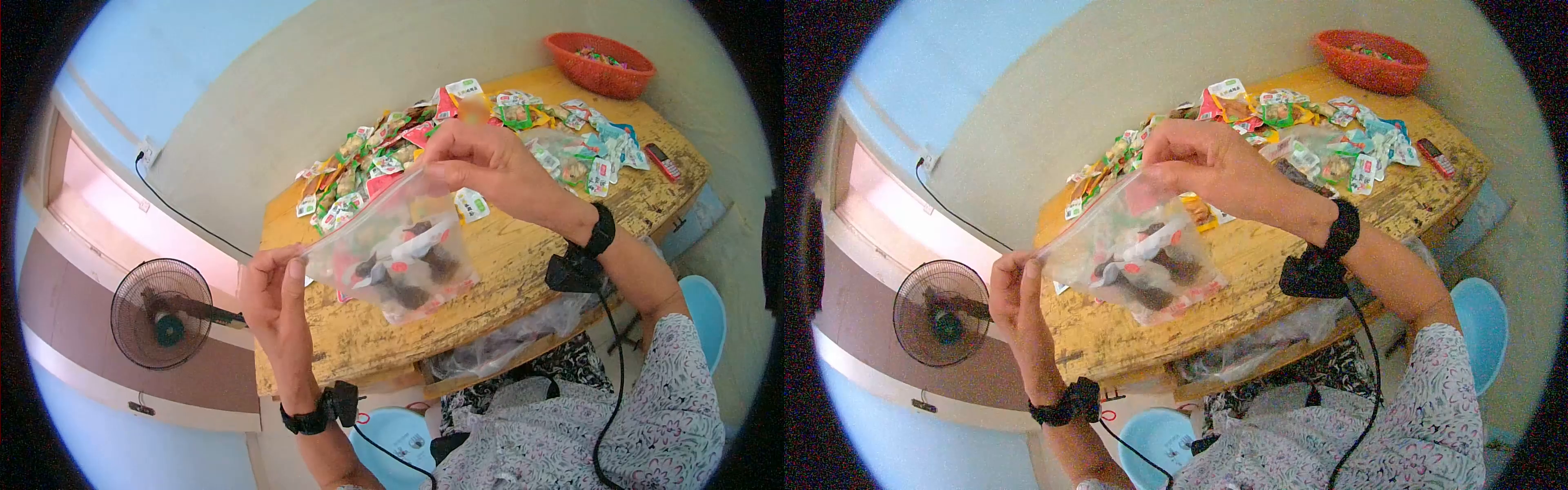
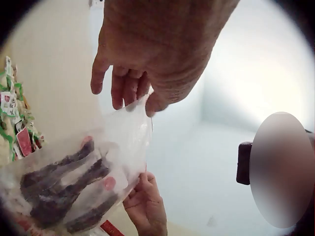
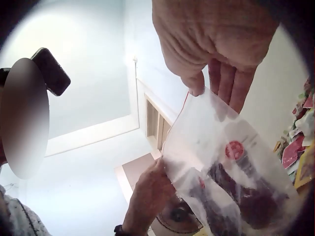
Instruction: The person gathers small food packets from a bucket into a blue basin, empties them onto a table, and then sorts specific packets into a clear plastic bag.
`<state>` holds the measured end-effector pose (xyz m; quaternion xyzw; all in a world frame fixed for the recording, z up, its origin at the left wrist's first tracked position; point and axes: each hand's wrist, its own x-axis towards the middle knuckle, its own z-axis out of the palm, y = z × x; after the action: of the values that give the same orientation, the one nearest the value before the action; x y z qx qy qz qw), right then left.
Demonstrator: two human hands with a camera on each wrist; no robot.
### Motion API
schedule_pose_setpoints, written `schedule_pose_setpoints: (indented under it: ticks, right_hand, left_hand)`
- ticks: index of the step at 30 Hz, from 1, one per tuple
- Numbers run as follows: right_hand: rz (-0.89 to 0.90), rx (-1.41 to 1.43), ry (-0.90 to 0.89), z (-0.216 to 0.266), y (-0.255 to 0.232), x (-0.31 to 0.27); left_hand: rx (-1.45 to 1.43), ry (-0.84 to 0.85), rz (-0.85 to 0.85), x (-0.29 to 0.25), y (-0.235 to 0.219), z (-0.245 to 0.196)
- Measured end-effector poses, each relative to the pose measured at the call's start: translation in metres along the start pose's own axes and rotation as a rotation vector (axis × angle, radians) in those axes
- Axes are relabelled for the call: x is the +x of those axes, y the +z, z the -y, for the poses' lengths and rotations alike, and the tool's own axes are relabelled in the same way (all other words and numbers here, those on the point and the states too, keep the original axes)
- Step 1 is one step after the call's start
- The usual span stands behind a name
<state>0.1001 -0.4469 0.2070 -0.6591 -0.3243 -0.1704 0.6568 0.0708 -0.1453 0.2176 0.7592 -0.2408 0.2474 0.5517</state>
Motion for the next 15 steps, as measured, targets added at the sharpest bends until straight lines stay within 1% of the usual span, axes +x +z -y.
schedule_pose_setpoints:
  ticks: [1, 2, 4, 5, 8, 11, 14, 15]
  right_hand:
    - [-0.009, 0.038, 0.012, 0.004, 0.003, 0.0]
    - [-0.019, 0.073, 0.022, 0.007, 0.005, 0.0]
    - [0.008, 0.04, 0.039, 0.01, 0.003, 0.001]
    - [0.021, 0.023, 0.05, 0.011, 0.003, 0.0]
    - [-0.002, 0.074, 0.076, 0.007, 0.001, -0.001]
    - [-0.039, 0.026, 0.085, 0.012, 0.003, -0.003]
    - [-0.046, -0.129, -0.027, 0.009, 0.001, -0.006]
    - [-0.028, -0.168, 0.007, 0.011, 0.001, -0.007]
  left_hand:
    - [-0.034, 0.008, 0.001, 0.0, 0.002, 0.001]
    - [-0.087, -0.021, 0.039, -0.001, 0.005, 0.001]
    - [-0.199, -0.076, 0.119, -0.002, 0.013, 0.005]
    - [-0.207, -0.118, 0.21, -0.002, 0.012, 0.009]
    - [-0.082, -0.193, 0.189, -0.005, 0.016, 0.019]
    - [-0.154, -0.194, 0.139, -0.006, 0.017, 0.017]
    - [-0.147, -0.241, 0.125, -0.009, 0.016, 0.02]
    - [-0.143, -0.243, 0.101, -0.009, 0.017, 0.02]
